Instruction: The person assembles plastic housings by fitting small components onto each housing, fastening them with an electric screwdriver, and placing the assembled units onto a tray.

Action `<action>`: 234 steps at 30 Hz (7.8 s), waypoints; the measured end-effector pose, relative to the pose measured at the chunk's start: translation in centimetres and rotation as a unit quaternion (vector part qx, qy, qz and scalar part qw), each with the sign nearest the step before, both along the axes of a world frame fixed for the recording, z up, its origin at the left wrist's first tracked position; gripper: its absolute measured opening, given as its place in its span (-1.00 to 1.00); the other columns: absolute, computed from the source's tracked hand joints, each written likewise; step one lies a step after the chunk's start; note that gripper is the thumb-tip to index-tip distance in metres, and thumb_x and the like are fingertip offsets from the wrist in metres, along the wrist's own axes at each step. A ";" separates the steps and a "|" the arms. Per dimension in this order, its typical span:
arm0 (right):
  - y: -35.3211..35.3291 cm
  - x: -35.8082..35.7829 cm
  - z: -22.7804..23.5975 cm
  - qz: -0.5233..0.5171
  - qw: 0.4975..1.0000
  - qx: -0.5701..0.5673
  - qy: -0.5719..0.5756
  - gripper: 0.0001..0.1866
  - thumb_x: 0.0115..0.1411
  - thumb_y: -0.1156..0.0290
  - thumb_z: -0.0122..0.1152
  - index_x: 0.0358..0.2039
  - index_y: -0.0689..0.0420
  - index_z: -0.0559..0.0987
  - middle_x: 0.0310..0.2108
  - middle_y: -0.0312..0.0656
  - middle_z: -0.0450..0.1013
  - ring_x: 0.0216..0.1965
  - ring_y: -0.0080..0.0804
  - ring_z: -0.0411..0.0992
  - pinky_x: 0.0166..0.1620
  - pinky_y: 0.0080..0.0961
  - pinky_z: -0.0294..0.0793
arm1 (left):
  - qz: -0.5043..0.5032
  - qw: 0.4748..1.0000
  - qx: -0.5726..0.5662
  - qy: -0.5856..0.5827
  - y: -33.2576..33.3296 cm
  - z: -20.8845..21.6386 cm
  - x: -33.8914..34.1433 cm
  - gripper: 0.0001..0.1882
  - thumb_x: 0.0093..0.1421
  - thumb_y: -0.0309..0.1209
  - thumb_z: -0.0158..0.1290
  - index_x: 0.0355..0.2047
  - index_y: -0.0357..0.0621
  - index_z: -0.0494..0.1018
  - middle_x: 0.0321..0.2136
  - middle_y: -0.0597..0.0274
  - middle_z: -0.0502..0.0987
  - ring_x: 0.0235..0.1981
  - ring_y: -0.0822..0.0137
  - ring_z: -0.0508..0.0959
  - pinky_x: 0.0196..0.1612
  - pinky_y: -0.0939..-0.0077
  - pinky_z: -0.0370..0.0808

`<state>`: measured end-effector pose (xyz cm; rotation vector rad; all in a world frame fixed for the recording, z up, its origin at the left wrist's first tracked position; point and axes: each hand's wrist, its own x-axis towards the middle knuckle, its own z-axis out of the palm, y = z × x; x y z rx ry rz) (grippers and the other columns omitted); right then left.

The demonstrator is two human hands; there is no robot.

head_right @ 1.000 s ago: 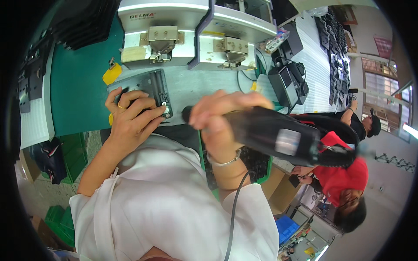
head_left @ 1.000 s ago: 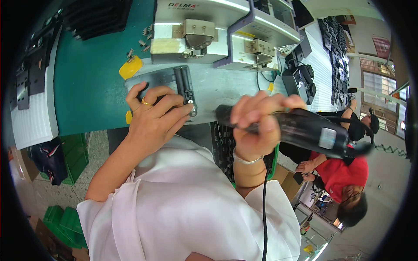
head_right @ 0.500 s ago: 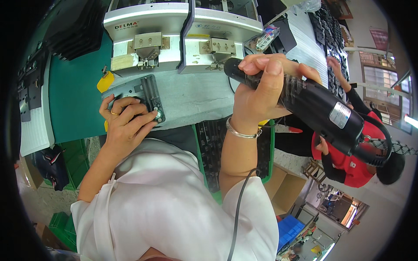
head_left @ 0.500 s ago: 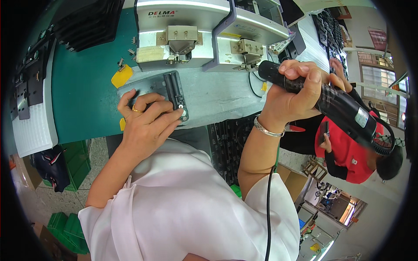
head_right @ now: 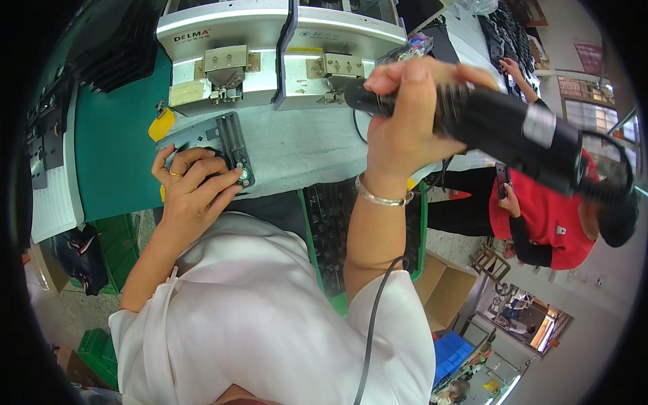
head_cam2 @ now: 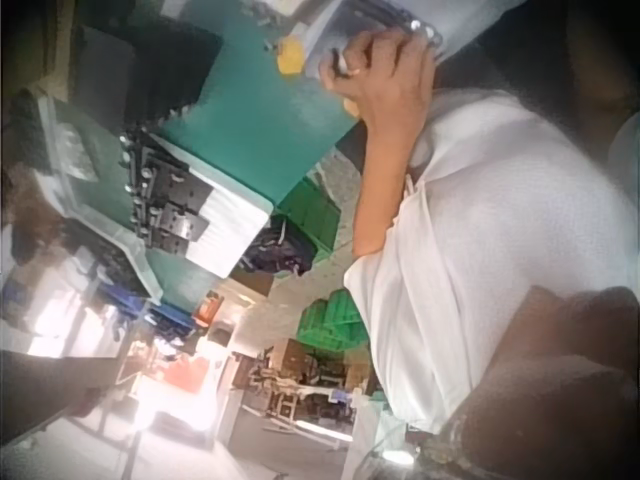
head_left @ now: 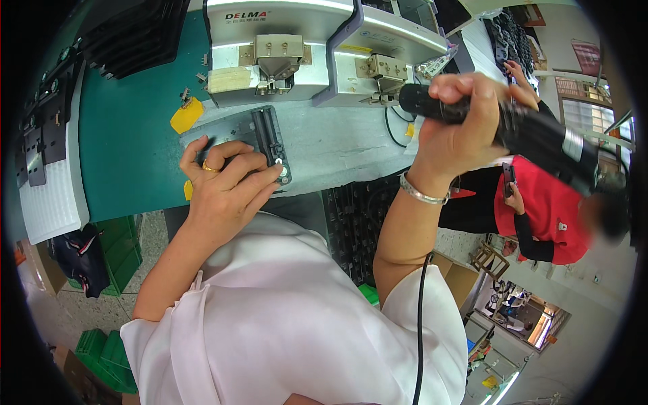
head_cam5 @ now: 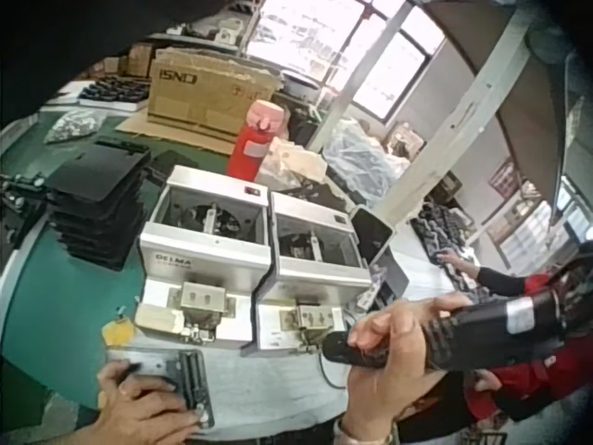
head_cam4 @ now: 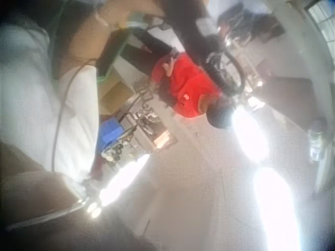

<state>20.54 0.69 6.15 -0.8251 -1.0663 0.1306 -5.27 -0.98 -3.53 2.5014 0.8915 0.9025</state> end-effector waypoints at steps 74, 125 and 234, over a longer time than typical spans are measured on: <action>-1.9 -1.6 0.2 -0.001 0.999 0.042 0.030 -0.68 0.18 0.50 0.08 -0.06 -0.03 0.31 -0.56 -0.24 0.40 -0.62 -0.52 0.34 -0.55 -0.49 0.42 | 0.085 0.994 -0.074 0.009 -1.8 0.0 -3.6 -0.78 -0.09 -0.29 0.31 -0.39 0.10 0.57 -0.27 0.47 0.46 -0.08 0.33 0.39 0.18 0.10 0.01; -3.9 -10.4 -1.2 0.317 0.921 -0.055 0.221 -0.66 0.27 0.45 -0.11 0.07 0.00 0.29 -0.46 -0.26 0.34 -0.57 -0.54 0.24 -0.57 -0.53 0.33 | 0.070 0.974 -0.122 -0.176 -0.7 1.1 -2.5 -0.81 -0.11 -0.34 0.34 -0.42 0.10 0.61 -0.23 0.44 0.49 -0.14 0.30 0.41 0.07 0.27 0.11; -5.3 -11.5 -2.2 0.173 0.964 -0.080 0.186 -0.55 0.14 0.50 0.19 -0.08 0.02 0.14 -0.60 -0.29 0.23 -0.65 -0.50 0.23 -0.66 -0.53 0.35 | 0.452 0.891 -0.040 0.012 1.0 3.7 -11.6 -0.20 -0.26 -0.12 0.37 0.02 -0.05 0.35 0.21 0.04 0.19 0.19 -0.03 0.15 0.19 0.05 0.03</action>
